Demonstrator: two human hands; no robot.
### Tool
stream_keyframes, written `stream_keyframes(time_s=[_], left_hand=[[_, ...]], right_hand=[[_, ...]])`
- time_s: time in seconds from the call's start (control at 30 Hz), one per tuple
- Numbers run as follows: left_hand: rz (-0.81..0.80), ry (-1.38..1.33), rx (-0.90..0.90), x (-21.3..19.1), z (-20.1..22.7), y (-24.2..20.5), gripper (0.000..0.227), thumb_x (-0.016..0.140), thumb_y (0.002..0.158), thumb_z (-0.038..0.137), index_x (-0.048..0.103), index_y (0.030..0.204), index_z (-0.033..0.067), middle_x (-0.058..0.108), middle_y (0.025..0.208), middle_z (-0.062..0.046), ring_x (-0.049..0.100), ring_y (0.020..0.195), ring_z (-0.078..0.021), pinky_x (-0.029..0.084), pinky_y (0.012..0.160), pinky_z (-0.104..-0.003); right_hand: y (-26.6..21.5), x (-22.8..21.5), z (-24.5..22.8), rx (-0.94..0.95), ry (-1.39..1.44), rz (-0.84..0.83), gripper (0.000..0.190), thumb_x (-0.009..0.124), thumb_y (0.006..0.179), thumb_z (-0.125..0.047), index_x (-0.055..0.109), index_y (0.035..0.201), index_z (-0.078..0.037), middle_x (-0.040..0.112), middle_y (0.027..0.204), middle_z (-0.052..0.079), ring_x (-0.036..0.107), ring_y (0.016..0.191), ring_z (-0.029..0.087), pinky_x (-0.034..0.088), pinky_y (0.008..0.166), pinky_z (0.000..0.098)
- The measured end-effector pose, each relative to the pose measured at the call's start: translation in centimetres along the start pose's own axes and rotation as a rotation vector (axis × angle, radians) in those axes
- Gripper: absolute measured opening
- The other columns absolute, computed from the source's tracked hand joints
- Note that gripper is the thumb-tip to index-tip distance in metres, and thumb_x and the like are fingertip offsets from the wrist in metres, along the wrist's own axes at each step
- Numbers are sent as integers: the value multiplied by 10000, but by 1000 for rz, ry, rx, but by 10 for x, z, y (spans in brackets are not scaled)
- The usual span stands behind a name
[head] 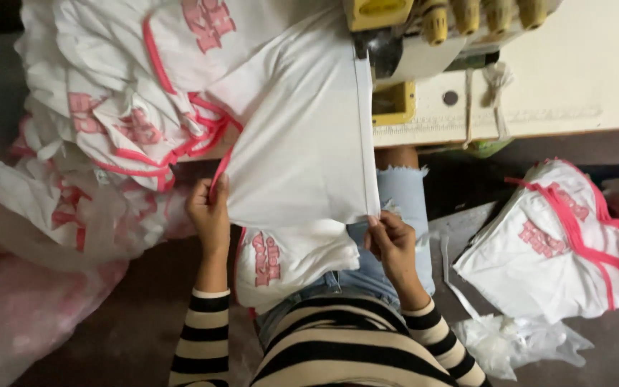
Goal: Sewing white fabric pieces with pink trim using an industrial sewing machine on a factory floor.
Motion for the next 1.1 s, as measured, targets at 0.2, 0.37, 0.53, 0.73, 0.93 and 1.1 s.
stream_keyframes(time_s=[0.2,0.37,0.53,0.73,0.93,1.1], left_hand=[[49,-62,138,0,49,36,315,796,998,218,619,766,99,465,627,-15,395,661,-108,394,687,-248],[64,-111,288,3,62,90,279,802,1004,195,631,810,92,490,659,-21,418,685,-116,406,715,-258],[52,-87,406,5,98,139,305,798,1033,194,629,810,72,471,651,-43,399,667,-140,387,704,-272],[66,-80,524,8,134,195,316,789,1048,168,601,812,72,463,679,-7,391,673,-119,344,649,-294],[120,-77,639,-9,183,191,378,761,1085,125,544,785,53,430,694,4,377,668,-110,346,624,-297],[480,497,657,-57,153,177,741,909,910,419,516,1416,48,480,1462,-252,456,1353,-477,377,1119,-597]], right_hand=[[21,12,-35,-23,75,81,214,565,1034,-93,685,1156,36,535,441,104,370,261,126,328,281,216],[49,25,-62,-145,143,135,255,596,1021,-78,638,1248,30,534,466,87,371,320,104,299,330,209],[91,44,-95,-235,91,134,223,604,1028,-83,654,1215,30,591,504,95,421,333,100,325,324,213],[130,56,-103,-292,171,93,196,609,1043,-157,653,1134,10,650,587,99,434,348,83,325,336,205],[77,45,-85,-250,-3,119,249,605,1043,-309,612,946,-80,609,567,44,411,389,58,299,361,209],[44,18,-16,-39,43,93,204,641,1017,-268,708,1021,-75,590,560,68,333,407,56,225,363,222]])
Point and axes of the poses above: each hand's wrist, its own y-axis towards the middle knuckle, its own x-axis out of the palm, z = x × y, the point moved 7 cm from there along y, towards the middle knuckle
